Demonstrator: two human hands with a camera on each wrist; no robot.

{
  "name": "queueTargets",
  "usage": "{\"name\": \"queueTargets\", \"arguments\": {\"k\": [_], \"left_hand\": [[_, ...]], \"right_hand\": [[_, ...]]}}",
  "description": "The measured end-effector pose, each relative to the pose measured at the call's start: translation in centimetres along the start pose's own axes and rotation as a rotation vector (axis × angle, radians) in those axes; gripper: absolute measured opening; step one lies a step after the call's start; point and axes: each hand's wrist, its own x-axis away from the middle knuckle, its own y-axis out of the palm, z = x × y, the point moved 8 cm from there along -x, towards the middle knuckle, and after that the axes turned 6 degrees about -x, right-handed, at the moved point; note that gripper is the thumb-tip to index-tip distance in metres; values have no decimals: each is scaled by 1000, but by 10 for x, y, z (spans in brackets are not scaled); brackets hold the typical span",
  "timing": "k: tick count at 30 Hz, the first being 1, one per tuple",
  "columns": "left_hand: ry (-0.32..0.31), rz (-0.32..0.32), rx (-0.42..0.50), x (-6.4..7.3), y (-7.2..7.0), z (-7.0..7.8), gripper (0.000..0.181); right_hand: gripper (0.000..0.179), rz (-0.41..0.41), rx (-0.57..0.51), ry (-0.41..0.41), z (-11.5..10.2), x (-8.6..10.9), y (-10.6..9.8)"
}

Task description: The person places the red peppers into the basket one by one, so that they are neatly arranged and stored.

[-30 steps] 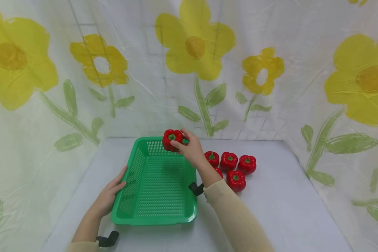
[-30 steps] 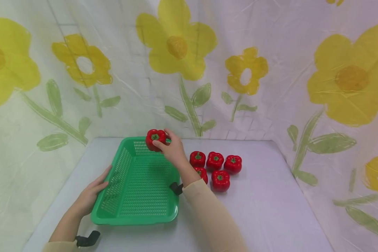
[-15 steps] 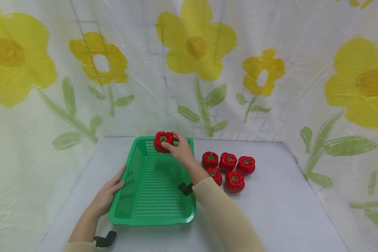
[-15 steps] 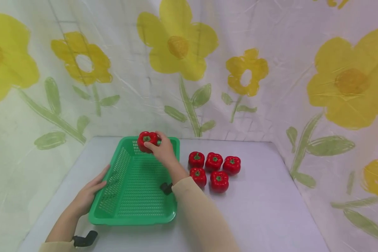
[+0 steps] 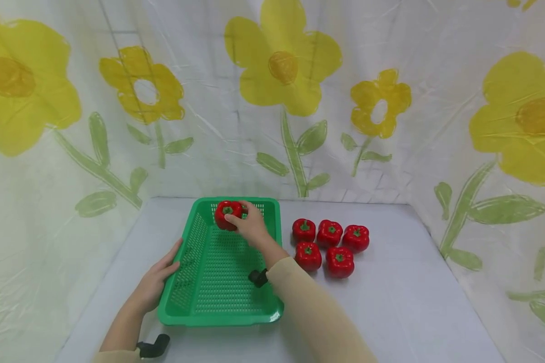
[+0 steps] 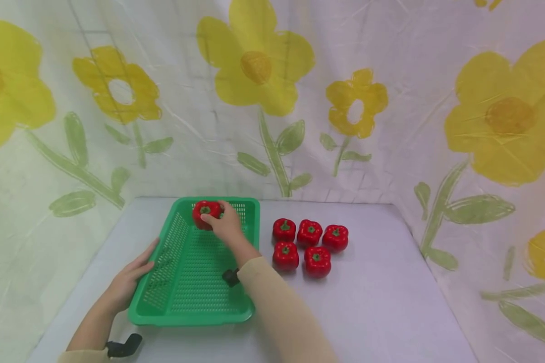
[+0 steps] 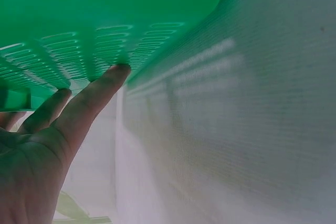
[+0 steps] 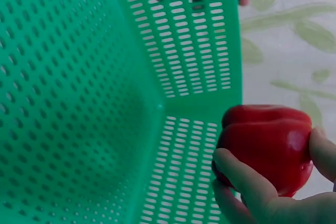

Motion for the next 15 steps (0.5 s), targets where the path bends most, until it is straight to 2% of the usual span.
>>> {"name": "queueTargets", "arguments": {"k": [8, 15], "left_hand": [[0, -4, 57, 2, -1, -6, 58], [-4, 4, 10, 0, -1, -6, 57]], "right_hand": [[63, 33, 79, 5, 21, -8, 15], [62, 93, 67, 48, 33, -17, 20]]}}
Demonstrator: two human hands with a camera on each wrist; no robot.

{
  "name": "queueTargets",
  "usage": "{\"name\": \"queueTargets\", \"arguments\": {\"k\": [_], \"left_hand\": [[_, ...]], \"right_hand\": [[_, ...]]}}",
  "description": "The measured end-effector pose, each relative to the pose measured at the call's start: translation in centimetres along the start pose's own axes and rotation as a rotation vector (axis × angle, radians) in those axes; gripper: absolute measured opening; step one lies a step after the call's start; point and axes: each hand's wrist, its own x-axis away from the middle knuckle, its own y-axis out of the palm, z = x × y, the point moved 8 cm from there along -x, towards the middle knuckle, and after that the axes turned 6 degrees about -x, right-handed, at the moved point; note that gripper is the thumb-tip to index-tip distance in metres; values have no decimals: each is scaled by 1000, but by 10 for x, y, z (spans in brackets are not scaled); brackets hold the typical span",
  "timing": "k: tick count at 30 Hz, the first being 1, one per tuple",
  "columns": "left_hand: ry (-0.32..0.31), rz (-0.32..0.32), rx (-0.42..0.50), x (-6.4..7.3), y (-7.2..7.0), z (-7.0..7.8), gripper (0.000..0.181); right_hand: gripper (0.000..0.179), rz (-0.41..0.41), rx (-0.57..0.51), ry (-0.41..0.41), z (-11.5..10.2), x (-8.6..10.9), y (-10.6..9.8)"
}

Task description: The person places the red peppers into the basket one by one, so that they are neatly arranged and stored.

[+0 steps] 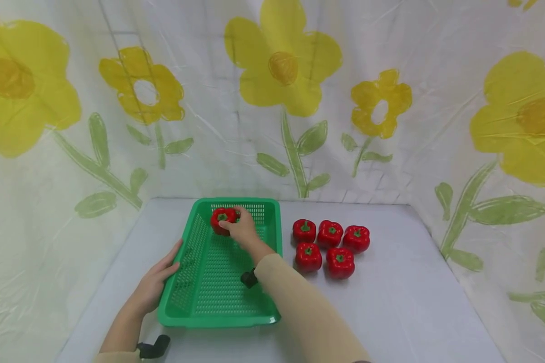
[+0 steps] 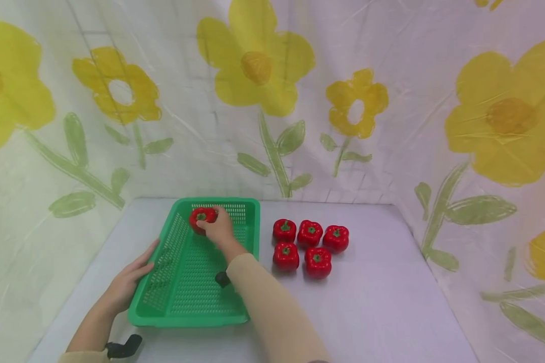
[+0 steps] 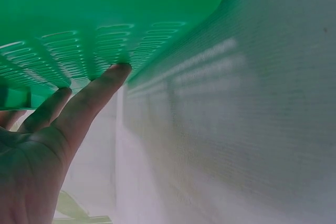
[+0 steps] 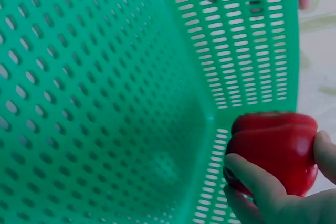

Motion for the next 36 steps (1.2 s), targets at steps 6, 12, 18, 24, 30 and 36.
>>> {"name": "queueTargets", "arguments": {"k": [6, 12, 18, 24, 30, 36], "left_hand": [[10, -11, 28, 0, 2, 3, 57], [22, -1, 30, 2, 0, 4, 57], [4, 3, 22, 3, -2, 3, 57], [4, 0, 45, 4, -1, 5, 57], [5, 4, 44, 2, 0, 6, 57], [4, 3, 11, 1, -2, 5, 57]], "right_hand": [[62, 17, -32, 22, 12, -3, 5], [62, 8, -35, 8, 15, -4, 10], [64, -8, -1, -8, 17, -5, 17], [61, 0, 1, -14, 26, -8, 19], [60, -9, 19, -20, 29, -12, 19], [61, -12, 82, -5, 27, -11, 20]]}}
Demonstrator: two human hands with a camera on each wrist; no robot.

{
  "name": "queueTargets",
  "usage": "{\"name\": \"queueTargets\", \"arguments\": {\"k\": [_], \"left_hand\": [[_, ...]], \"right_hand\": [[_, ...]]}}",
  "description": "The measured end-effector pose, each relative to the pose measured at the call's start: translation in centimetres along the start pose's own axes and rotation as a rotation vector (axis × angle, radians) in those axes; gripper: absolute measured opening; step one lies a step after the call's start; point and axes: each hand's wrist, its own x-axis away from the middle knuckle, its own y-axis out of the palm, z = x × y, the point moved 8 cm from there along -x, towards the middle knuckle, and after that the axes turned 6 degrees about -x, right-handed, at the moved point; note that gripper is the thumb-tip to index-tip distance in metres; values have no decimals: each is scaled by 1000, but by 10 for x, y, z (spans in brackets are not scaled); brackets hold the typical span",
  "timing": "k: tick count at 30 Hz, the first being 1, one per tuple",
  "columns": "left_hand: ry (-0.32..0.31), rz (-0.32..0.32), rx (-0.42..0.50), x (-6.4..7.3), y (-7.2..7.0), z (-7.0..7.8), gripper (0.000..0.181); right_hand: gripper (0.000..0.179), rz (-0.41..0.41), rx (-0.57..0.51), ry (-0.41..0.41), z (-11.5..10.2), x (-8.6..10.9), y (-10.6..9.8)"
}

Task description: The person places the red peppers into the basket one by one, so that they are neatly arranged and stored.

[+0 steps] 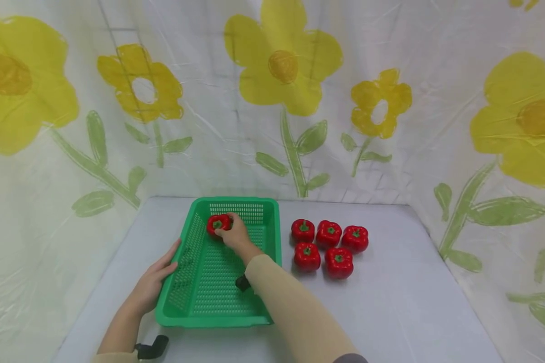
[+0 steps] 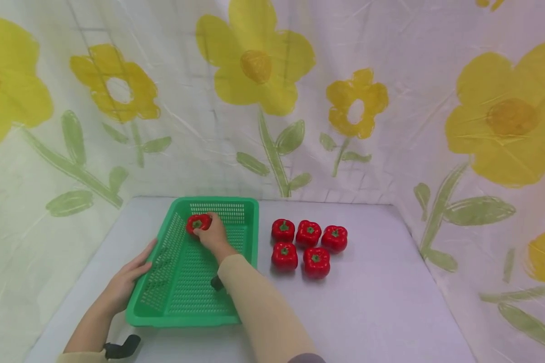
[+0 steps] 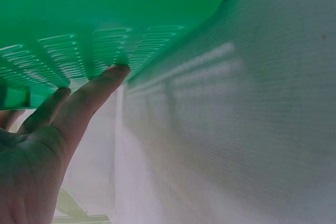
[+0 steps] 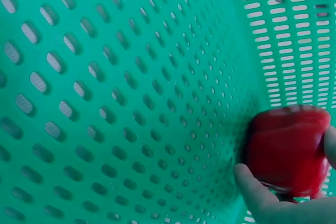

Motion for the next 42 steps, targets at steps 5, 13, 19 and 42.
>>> {"name": "queueTargets", "arguments": {"k": [5, 13, 19, 42], "left_hand": [[-6, 10, -27, 2, -7, -2, 58], [-8, -5, 40, 5, -7, -2, 59], [4, 7, 1, 2, -7, 0, 59], [1, -23, 22, -1, 1, -4, 58]], "right_hand": [[67, 1, -39, 7, -7, 2, 5], [66, 79, -95, 63, -6, 4, -1], [64, 89, -138, 43, -18, 6, -11], [57, -18, -456, -42, -68, 47, -60]]}}
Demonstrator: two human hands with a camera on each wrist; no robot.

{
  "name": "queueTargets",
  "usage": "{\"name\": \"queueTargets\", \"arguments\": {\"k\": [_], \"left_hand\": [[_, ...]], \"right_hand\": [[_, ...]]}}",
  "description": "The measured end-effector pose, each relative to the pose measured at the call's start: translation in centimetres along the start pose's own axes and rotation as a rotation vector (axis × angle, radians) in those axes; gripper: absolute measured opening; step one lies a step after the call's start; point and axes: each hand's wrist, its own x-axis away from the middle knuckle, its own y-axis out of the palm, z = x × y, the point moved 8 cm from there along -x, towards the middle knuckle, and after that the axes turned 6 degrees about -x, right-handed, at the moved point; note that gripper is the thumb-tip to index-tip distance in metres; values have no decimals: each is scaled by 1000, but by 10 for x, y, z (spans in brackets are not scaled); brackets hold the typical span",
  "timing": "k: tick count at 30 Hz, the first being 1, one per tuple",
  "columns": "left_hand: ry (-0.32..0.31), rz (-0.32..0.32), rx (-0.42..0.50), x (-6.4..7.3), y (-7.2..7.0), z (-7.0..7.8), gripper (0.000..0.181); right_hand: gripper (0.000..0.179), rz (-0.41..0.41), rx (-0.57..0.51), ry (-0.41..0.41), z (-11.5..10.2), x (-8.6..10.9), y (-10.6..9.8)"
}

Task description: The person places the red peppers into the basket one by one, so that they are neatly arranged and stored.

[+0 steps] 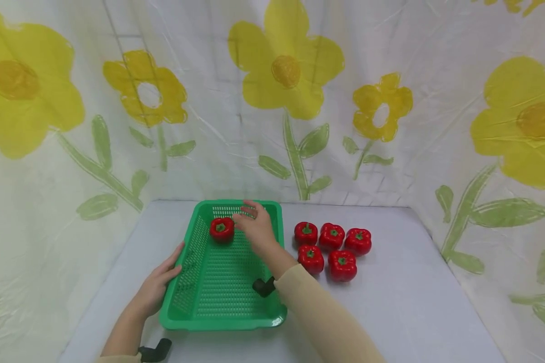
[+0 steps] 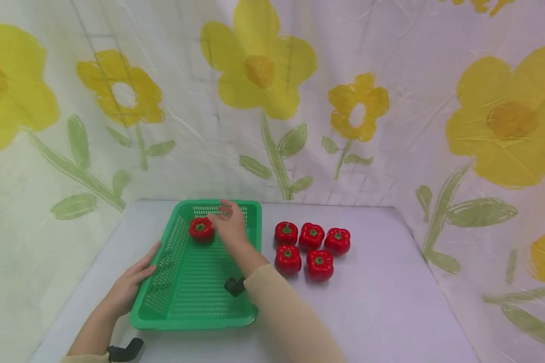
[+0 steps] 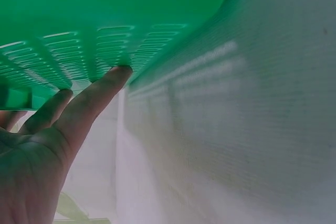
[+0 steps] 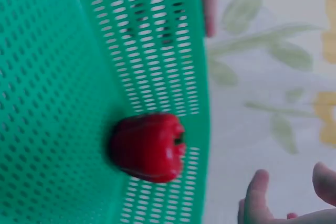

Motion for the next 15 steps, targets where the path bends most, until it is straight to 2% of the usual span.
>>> {"name": "queueTargets", "arguments": {"k": [3, 6, 10, 15], "left_hand": [[6, -3, 1, -1, 2, -1, 58], [8, 6, -3, -1, 1, -2, 57], [7, 22, -16, 1, -1, -1, 57], [14, 17, -11, 2, 0, 2, 58]], "right_hand": [[53, -26, -88, -28, -10, 10, -6], [52, -68, -115, -60, -19, 18, -7], [54, -119, -72, -112, -30, 28, -9], [55, -103, 29, -195, -42, 39, -20]]}}
